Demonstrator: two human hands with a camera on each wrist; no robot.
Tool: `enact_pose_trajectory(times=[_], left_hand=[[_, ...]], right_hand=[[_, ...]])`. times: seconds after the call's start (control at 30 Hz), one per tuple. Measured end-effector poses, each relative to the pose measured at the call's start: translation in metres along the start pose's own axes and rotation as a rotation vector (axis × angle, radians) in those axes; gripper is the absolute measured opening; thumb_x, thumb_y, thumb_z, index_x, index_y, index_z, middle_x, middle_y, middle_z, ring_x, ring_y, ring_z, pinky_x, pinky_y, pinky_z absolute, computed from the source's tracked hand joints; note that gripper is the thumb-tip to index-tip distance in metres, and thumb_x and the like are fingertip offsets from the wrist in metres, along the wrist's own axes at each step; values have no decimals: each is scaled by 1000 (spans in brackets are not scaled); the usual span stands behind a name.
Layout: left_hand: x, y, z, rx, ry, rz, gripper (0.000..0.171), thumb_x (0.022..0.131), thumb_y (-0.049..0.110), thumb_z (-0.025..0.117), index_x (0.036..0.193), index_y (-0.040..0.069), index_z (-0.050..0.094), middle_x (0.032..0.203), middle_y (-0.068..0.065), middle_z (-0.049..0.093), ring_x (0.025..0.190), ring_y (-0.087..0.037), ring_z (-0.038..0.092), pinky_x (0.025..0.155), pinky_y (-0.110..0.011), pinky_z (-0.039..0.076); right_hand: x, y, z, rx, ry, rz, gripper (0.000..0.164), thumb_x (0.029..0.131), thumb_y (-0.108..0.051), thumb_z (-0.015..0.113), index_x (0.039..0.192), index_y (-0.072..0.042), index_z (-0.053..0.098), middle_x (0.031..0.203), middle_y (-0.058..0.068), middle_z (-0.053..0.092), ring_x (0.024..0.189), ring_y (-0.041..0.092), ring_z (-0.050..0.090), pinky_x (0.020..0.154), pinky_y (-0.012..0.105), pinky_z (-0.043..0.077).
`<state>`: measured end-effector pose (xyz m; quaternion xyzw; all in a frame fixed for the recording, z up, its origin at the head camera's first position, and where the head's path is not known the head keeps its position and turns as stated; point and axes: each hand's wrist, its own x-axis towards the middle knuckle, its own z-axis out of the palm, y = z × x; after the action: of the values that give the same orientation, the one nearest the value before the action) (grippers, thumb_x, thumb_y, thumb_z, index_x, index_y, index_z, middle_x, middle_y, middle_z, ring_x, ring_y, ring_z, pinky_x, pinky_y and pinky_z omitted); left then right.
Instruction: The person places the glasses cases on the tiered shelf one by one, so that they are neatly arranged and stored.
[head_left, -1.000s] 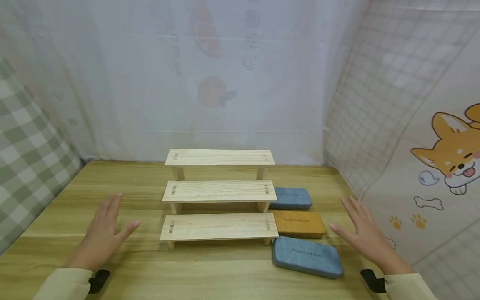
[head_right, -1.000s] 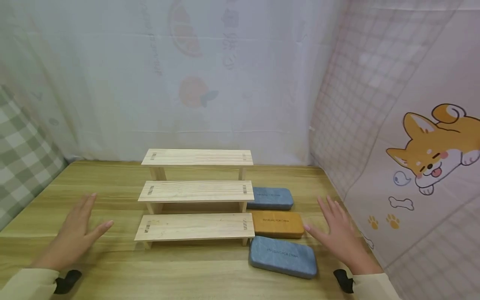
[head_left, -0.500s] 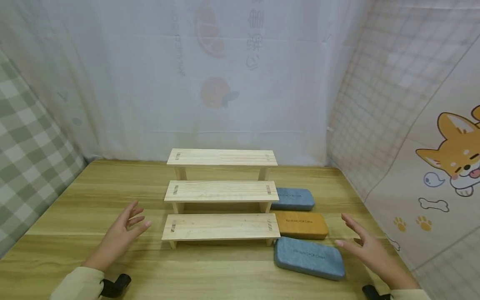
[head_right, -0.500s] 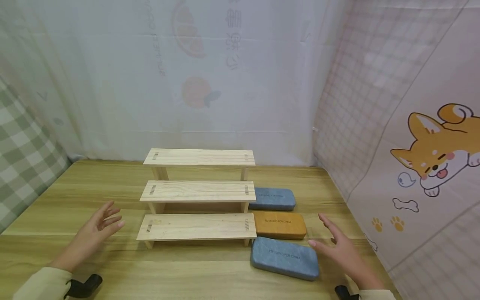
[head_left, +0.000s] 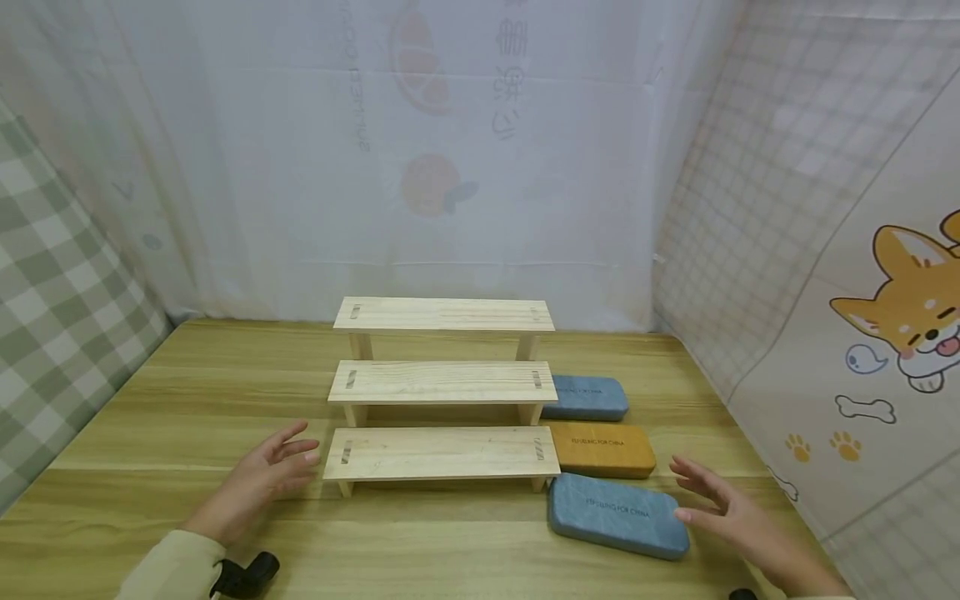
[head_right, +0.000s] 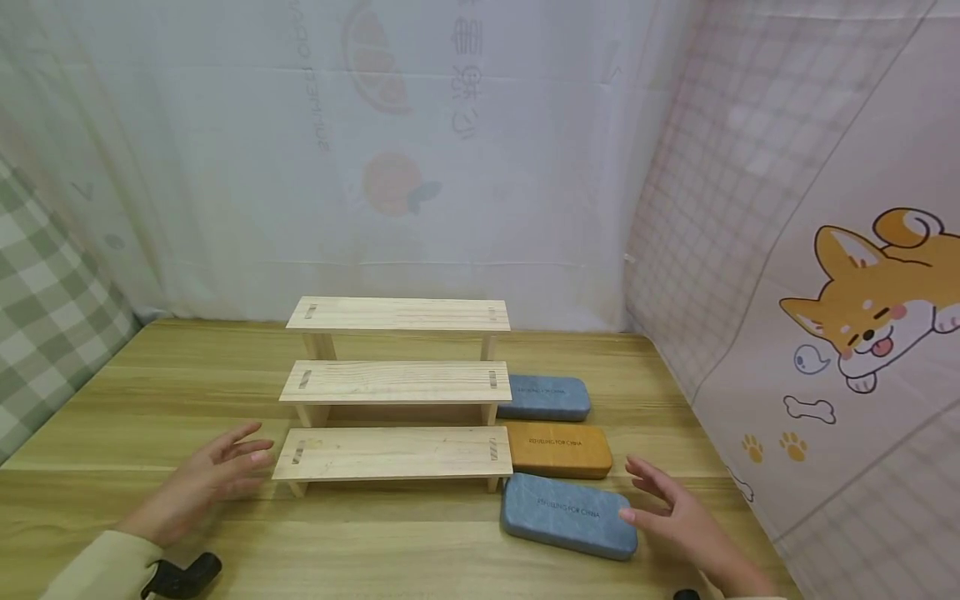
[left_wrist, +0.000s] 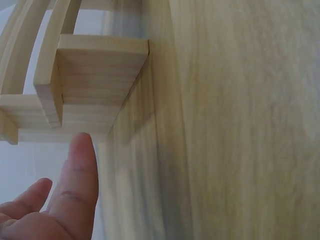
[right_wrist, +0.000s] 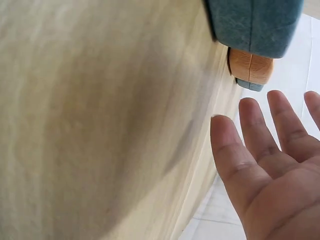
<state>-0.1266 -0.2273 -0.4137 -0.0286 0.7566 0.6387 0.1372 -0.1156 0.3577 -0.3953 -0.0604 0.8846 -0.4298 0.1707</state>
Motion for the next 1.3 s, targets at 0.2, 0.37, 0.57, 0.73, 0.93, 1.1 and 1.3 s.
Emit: enact_pose_trajectory(times=[0.2, 0.37, 0.57, 0.73, 0.93, 1.1, 1.3], left_hand=[[3, -6, 7, -105, -26, -4, 76, 97, 16, 57, 151, -7, 9, 142, -34, 30, 103, -17, 57, 85, -33, 53], [8, -9, 10, -110, -45, -12, 73, 98, 19, 55, 150, -8, 11, 140, -33, 33, 103, -17, 55, 85, -33, 52], [11, -12, 13, -117, -53, -28, 72, 98, 20, 56, 149, -8, 14, 137, -32, 35, 105, -20, 55, 86, -34, 52], [16, -13, 15, -142, -66, -34, 71, 98, 19, 56, 149, -9, 15, 132, -26, 41, 101, -16, 57, 84, -33, 52], [19, -14, 18, -136, -84, -22, 74, 98, 16, 57, 148, -13, 10, 131, -27, 45, 101, -15, 57, 84, -33, 52], [21, -13, 21, -130, -86, -29, 75, 97, 15, 58, 147, -13, 10, 134, -28, 43, 102, -15, 56, 84, -33, 51], [22, -12, 21, -132, -94, -30, 75, 97, 15, 58, 147, -14, 10, 134, -28, 42, 100, -14, 56, 82, -32, 51]], right_hand=[[2, 10, 4, -18, -14, -26, 75, 94, -19, 63, 149, 7, 20, 145, 34, 31, 121, 10, 49, 87, 34, 50], [4, 15, 6, -9, -36, -69, 74, 93, -17, 65, 147, 11, 23, 141, 36, 36, 104, -20, 40, 83, 16, 46], [4, 16, 8, -27, -61, -81, 74, 90, -18, 68, 145, 11, 28, 138, 36, 39, 102, -18, 39, 81, 19, 49], [6, 15, 9, 19, -104, -122, 74, 89, -14, 69, 144, 14, 28, 139, 40, 34, 103, -18, 40, 78, 21, 49], [9, 17, 9, 73, -173, -111, 79, 87, -13, 71, 146, 14, 24, 143, 44, 22, 106, -19, 39, 78, 20, 48], [8, 18, 9, -9, -171, -64, 81, 87, -18, 72, 148, 8, 26, 144, 41, 25, 118, 14, 45, 79, 18, 44], [10, 17, 11, -22, -159, -33, 83, 84, -21, 75, 147, 5, 29, 142, 37, 32, 115, 22, 49, 78, 20, 44]])
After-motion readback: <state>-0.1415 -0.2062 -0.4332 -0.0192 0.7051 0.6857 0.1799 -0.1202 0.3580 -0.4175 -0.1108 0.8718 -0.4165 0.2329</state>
